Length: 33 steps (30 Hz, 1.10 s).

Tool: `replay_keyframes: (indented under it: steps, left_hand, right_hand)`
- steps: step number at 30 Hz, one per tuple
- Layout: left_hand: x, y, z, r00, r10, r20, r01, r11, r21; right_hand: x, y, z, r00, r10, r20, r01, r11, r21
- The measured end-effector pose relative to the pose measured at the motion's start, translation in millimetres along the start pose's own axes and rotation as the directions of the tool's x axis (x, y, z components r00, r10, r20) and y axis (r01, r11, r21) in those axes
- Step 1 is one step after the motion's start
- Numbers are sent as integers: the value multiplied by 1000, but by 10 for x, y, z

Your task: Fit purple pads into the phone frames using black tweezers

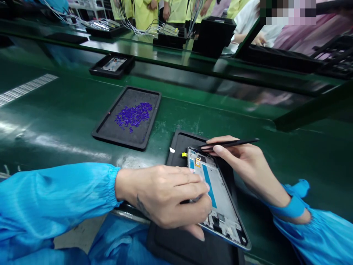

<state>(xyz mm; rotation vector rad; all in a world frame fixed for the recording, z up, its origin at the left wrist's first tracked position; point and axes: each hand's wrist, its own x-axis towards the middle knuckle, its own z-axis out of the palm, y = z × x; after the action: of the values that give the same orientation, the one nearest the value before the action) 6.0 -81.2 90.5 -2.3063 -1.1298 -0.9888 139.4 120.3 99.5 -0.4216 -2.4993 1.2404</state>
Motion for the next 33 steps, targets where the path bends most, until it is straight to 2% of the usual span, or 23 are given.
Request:
replay_keyframes:
  steps: [14,22,33]
  left_hand:
    - [-32,1,8,1000,9,15,-10,1000,29]
    - [-21,7,19,1000,6,8,-6,1000,18]
    - [-39,8,20,1000,2,2,-2,1000,20]
  right_hand:
    - [9,-23,17,999,-45,15,46,990,-136]
    - [-7,-15,52,997,-82,-17,79,989,-121]
    - [-29,-52,40,998,-68,-14,66,990,-122]
